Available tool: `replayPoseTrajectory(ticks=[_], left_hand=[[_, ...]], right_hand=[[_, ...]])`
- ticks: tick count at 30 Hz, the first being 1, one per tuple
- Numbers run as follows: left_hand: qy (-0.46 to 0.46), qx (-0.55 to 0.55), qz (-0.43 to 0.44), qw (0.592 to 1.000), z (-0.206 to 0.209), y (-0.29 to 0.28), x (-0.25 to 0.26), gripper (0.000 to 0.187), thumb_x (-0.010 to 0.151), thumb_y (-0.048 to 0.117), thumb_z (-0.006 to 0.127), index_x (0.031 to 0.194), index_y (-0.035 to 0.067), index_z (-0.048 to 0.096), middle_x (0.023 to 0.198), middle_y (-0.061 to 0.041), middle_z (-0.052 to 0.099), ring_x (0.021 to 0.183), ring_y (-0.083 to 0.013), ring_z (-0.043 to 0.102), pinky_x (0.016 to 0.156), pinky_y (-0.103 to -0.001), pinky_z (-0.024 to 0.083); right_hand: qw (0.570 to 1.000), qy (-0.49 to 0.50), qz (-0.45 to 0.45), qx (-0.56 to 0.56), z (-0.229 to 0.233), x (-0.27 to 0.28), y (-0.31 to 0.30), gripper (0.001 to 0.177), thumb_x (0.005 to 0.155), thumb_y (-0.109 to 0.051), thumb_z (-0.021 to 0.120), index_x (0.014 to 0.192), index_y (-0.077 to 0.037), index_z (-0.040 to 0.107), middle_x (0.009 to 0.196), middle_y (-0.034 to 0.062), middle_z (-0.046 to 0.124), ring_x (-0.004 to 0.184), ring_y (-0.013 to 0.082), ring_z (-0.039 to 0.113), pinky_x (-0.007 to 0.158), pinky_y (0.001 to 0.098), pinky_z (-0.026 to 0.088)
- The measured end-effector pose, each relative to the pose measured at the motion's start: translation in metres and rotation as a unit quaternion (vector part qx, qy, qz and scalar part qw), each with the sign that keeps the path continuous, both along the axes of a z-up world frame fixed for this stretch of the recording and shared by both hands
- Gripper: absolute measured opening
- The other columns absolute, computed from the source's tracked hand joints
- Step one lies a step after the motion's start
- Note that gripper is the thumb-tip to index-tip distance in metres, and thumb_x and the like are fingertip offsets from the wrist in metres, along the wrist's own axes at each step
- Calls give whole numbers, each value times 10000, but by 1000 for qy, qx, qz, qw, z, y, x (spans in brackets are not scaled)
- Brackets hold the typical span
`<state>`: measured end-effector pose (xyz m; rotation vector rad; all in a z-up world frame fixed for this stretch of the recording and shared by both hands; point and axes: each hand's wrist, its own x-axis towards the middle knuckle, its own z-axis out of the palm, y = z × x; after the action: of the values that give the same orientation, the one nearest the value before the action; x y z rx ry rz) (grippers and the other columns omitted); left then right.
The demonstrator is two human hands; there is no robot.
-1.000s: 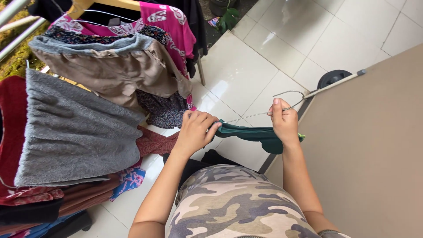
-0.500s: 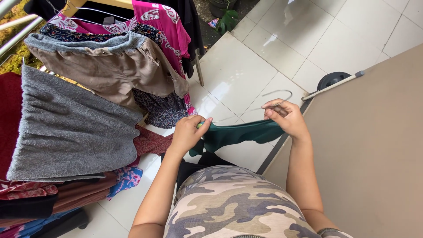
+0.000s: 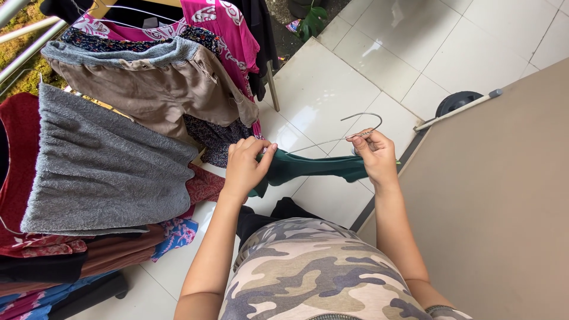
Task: Remove several items of clothing from hangers on a laundry drying rack.
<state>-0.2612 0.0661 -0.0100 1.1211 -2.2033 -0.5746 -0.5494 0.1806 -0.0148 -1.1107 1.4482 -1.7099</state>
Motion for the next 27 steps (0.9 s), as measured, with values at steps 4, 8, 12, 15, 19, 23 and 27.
replayPoseTrajectory(ticks=[4,8,12,15,19,23,27], left_hand=[[-7,3,-9,1000,6,4,-6,122,940,322,727,1004,218,731,828,24,642,891,-226,644,879,-374,444],[22,21,-90,995,9,13,-19,245,975,323,687,1196,219,702,1066,-15,677,1089,-251,632,981,-424,407],[59,47,-147,986,18,22,-36,352,998,275,654,1335,173,648,1207,-80,697,1196,-296,631,1031,-469,407],[71,63,-163,982,29,26,-46,329,1013,259,647,1308,113,664,1078,-92,720,1091,-295,671,1009,-442,431],[142,116,-167,969,11,22,-56,171,1055,214,586,1127,136,719,849,-83,634,869,-313,675,850,-427,528],[192,105,-139,966,16,17,-53,120,1036,214,620,1040,187,737,757,-47,601,777,-278,671,772,-385,548],[218,85,-101,967,19,5,-39,94,1004,178,670,965,165,754,710,-47,595,715,-235,648,722,-358,535]], right_hand=[[1000,8,-2,-10,3,11,-7,139,1019,-85,690,939,26,715,608,39,518,552,50,420,549,180,371],[1000,26,16,0,5,21,-13,124,995,-80,721,888,-19,707,721,54,675,614,3,509,604,156,430],[999,37,35,14,13,32,-15,151,987,-90,738,860,-47,668,815,51,741,703,-21,537,662,158,472],[997,44,52,23,14,34,-15,146,985,-86,737,856,-45,680,830,64,749,727,-12,536,666,166,478],[996,51,79,7,21,31,-12,146,970,-60,747,841,-20,690,799,61,727,711,-6,530,658,187,499],[982,159,101,-10,38,12,-6,134,929,-117,785,1025,-27,758,938,123,737,830,168,681,795,312,541],[963,260,52,55,36,-16,10,253,933,-161,792,1175,-93,762,1089,105,759,1026,230,701,925,374,511]])
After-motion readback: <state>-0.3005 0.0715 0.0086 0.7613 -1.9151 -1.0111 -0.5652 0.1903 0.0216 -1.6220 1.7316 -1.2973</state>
